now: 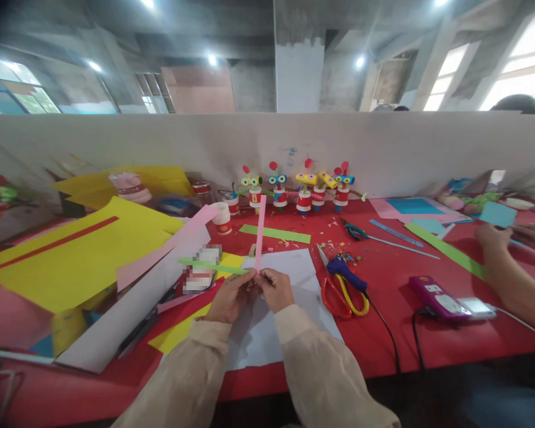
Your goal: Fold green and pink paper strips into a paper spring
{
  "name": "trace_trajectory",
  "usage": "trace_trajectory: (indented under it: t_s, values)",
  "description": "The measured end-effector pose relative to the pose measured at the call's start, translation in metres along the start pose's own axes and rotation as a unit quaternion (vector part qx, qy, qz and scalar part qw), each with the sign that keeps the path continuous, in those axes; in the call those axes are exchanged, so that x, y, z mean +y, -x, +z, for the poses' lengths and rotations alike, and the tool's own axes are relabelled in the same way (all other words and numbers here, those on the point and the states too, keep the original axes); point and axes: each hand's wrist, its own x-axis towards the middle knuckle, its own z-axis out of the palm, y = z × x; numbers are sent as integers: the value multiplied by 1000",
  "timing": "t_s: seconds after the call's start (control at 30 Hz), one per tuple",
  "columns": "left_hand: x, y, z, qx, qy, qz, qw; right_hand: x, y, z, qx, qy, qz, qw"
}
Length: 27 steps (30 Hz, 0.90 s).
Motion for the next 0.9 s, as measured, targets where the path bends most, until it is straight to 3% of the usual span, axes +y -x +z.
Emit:
trace_trajectory:
  t_s: [0.17, 0.47, 0.63, 0.8, 0.9]
  values:
    - [1, 0, 1, -9, -4, 10, 1000, -1, 0, 0, 9, 14, 1, 1000]
    - [2, -2, 4, 64, -12, 38, 997, 2, -3, -1, 48, 34, 2, 998]
    - [4, -2, 3, 96, 36, 31, 994, 9, -5, -4, 112, 37, -3, 993]
    - [8, 2, 2, 49, 75, 6, 996, 17, -7, -3, 158, -20, 16, 987]
    - [8, 4, 2, 8, 91, 1, 996, 19, -7, -4, 171, -16, -35, 985]
